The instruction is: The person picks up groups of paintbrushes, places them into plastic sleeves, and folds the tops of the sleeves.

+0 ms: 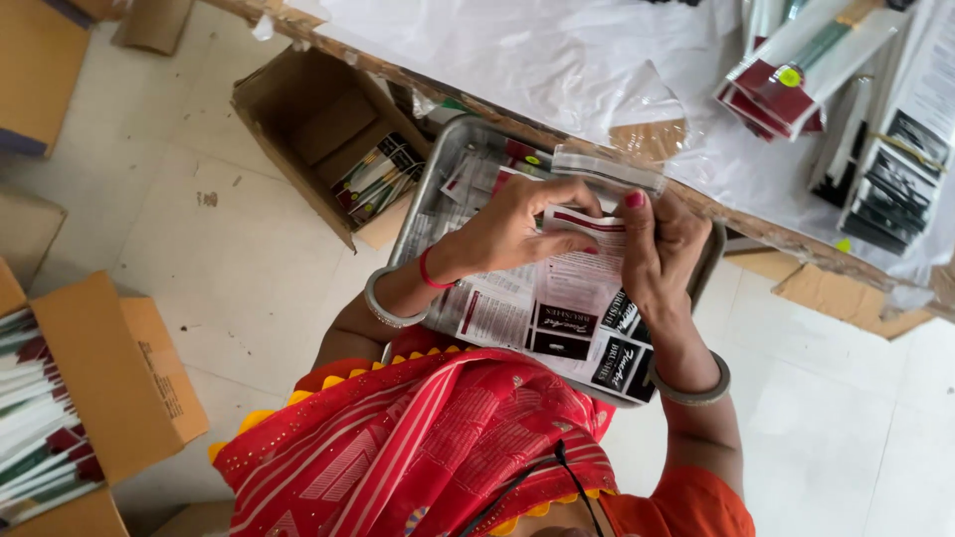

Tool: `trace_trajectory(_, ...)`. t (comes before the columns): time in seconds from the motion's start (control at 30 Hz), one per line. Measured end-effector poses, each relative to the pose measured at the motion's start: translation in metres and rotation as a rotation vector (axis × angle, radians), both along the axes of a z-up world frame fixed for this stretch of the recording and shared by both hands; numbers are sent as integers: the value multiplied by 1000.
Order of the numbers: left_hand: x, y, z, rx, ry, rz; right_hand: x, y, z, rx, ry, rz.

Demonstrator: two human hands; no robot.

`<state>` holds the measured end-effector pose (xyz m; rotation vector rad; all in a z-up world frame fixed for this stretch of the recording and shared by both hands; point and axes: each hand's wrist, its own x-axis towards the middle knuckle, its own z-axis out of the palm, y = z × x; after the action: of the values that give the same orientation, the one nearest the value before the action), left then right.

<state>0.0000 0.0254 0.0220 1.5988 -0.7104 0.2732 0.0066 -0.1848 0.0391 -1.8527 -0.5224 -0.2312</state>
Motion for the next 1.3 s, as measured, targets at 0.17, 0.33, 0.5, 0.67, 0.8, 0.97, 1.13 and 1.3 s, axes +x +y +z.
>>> trace_trajectory(0.17,40,47,-3,315,54,-115,42,11,24,-185,-55,205)
trace_trajectory(0.33,134,104,-34,276,24,-33,157,69,101,-358,-623,272)
trace_trajectory(0.5,160,119,-48,322,148,-44,295,158,62,-868,-673,286)
trace_trajectory(0.67,154,125,-41,163,170,-220,392,222,-17,-882,-731,405)
trace_trajectory(0.8,152,129,-38,158,194,-253,395,232,-20,-962,-642,409)
trace_trajectory(0.97,153,129,-38,159,195,-279,357,234,-7,-1159,-732,457)
trace_trajectory(1.13,151,130,-35,188,171,-250,325,243,-10,-1299,-737,464)
trace_trajectory(1.3,154,130,-37,179,167,-264,290,217,37,-985,-549,574)
